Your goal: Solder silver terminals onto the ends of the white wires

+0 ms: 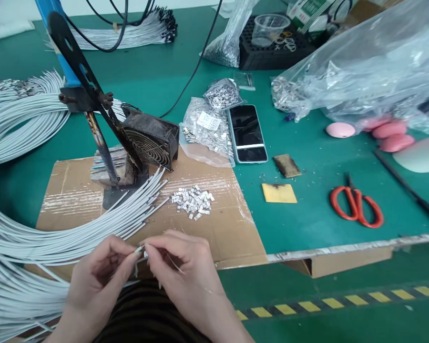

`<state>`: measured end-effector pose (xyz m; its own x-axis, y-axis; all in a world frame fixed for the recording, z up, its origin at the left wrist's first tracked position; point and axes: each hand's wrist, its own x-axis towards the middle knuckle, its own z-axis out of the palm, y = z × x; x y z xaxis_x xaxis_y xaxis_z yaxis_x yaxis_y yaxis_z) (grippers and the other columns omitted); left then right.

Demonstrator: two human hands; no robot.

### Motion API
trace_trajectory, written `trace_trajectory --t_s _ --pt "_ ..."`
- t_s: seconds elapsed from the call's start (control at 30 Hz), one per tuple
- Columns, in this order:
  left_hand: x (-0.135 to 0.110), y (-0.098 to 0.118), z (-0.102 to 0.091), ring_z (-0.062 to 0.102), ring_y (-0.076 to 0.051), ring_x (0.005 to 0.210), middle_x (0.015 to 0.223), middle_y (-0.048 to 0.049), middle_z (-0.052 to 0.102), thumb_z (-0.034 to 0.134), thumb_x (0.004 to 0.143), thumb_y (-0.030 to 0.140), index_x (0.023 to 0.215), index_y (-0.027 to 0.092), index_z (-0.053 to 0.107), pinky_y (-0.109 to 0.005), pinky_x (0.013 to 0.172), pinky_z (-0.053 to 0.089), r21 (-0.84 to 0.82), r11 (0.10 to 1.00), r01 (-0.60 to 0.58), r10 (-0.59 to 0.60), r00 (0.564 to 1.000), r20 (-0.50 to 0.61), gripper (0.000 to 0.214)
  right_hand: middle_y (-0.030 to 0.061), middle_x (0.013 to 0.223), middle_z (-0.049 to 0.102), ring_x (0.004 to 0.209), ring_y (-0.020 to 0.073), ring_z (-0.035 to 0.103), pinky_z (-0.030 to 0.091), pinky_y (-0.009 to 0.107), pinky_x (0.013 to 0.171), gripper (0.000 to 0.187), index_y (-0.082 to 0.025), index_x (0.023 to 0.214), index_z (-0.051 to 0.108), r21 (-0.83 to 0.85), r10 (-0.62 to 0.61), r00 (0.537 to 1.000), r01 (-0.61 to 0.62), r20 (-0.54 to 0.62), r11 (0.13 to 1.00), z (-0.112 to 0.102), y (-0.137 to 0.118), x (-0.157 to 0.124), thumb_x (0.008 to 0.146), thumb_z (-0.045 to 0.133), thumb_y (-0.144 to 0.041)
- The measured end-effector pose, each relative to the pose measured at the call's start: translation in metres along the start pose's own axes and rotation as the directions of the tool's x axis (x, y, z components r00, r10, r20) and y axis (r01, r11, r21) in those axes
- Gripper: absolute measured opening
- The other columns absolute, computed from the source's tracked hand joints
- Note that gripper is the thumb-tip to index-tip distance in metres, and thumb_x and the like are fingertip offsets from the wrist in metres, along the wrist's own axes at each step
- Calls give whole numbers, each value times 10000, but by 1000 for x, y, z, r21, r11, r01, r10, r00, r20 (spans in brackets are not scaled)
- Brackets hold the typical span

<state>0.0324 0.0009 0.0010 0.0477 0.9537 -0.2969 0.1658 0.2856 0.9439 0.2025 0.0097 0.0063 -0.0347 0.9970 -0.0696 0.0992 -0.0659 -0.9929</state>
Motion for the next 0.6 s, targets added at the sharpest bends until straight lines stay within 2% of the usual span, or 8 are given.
trace_trajectory --t_s 0.1,0.2,0.27,0.37,0.43,0.53,0.6 --pt "-2 5 3 512 -103 557 617 47 614 753 900 264 744 198 682 -205 549 398 -4 999 48 -48 998 -30 183 -13 596 675 489 99 567 438 193 455 192 -237 847 892 -5 6 997 -7 -78 1000 -3 4 -1 890 722 -160" --pt "-1 7 2 480 -95 539 592 56 581 776 893 311 737 193 664 -206 531 361 -70 990 124 -124 992 1 226 -16 629 692 439 92 546 428 198 403 152 -235 917 880 18 83 967 -81 -242 997 -15 18 1 937 732 -261" --pt "2 7 -1 441 -91 542 594 59 556 798 888 354 739 186 662 -203 524 339 -113 983 147 -144 989 33 263 -2 651 698 483 111 577 459 218 434 163 -232 928 882 -85 35 958 -62 -283 994 -23 28 5 947 731 -291" --pt "5 7 -4 339 -85 538 585 81 476 835 872 417 728 185 656 -202 531 328 -196 963 184 -177 983 54 327 20 690 712 573 135 611 513 249 537 120 -225 876 892 -205 -53 963 -2 -263 979 -29 32 9 880 772 -233" --pt "6 7 -5 277 -84 535 585 91 440 854 861 454 720 186 657 -203 533 322 -245 946 212 -204 977 58 361 31 757 739 610 136 634 527 243 560 133 -232 934 892 -205 -78 967 28 -243 978 -25 27 8 887 769 -214" --pt "5 8 -6 273 -88 548 591 86 439 875 841 503 720 185 665 -199 533 307 -295 928 227 -208 974 93 400 19 785 735 639 134 662 521 211 535 165 -271 1023 882 -50 -90 989 85 -119 995 -10 17 4 904 784 -212" --pt "4 9 -7 293 -91 564 601 78 452 884 830 520 720 182 667 -197 534 291 -318 920 230 -204 972 113 416 7 736 720 625 132 649 508 209 537 122 -265 949 883 71 -74 996 78 -56 994 1 14 1 879 810 -196"
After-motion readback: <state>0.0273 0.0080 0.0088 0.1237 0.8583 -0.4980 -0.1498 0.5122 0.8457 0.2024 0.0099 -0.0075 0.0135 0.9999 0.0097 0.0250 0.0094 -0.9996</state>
